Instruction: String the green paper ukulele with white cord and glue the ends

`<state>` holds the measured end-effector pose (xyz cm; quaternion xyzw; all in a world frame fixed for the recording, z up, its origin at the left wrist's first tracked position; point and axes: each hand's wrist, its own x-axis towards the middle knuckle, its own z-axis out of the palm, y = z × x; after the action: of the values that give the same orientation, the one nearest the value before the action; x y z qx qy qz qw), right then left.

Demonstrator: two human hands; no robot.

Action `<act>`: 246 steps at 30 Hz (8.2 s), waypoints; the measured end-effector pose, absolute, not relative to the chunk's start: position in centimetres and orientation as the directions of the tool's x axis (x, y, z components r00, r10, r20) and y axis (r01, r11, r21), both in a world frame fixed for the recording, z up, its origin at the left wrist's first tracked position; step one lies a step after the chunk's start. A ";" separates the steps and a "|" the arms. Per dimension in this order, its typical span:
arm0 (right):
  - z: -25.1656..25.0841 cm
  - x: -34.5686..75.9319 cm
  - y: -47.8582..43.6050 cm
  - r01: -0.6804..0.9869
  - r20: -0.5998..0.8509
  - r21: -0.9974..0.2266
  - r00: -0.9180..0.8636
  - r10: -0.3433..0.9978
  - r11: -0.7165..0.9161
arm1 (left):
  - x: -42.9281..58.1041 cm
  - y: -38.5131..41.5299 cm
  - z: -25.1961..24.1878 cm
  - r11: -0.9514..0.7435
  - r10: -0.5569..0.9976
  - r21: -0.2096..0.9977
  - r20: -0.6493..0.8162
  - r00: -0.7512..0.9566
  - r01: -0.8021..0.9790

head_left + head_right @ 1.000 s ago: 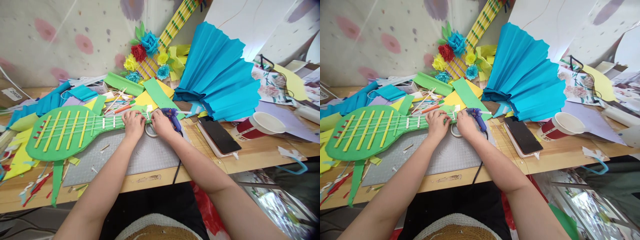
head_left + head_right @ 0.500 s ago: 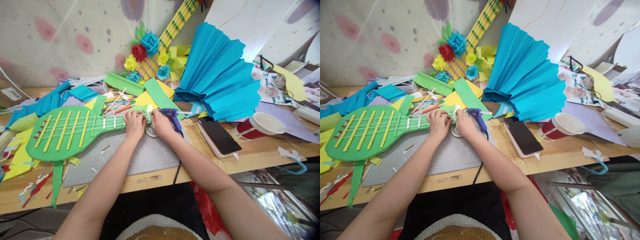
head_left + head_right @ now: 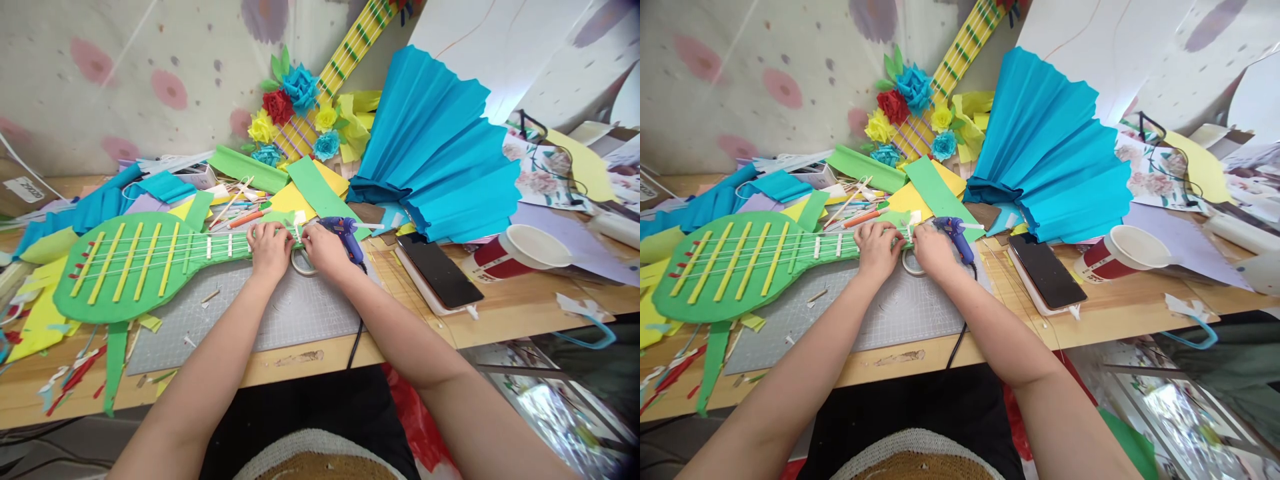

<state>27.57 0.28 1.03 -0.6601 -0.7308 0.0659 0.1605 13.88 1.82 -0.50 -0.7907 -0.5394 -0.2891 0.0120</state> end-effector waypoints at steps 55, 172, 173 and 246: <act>1.1 28.0 0.5 0.920 0.161 -0.374 -0.055 0.985 0.113 | 14.2 1.9 -0.7 -0.433 0.829 0.308 0.505 0.240 0.847; 1.5 28.8 0.6 0.839 0.218 -0.434 -0.256 0.942 0.329 | 13.3 0.9 0.9 -0.400 0.890 0.200 0.318 0.327 0.895; 1.6 28.9 0.5 0.830 0.227 -0.431 -0.279 0.933 0.353 | 13.3 1.0 0.8 -0.396 0.892 0.215 0.321 0.318 0.893; 0.4 27.3 1.6 0.872 0.343 -0.258 -0.319 0.883 0.415 | 12.5 1.9 0.2 -0.387 0.880 0.313 0.406 0.246 0.868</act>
<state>27.34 1.61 0.44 -0.5406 -0.8120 0.0127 0.2197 12.49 1.93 0.21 -0.7893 -0.5536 -0.2653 -0.0119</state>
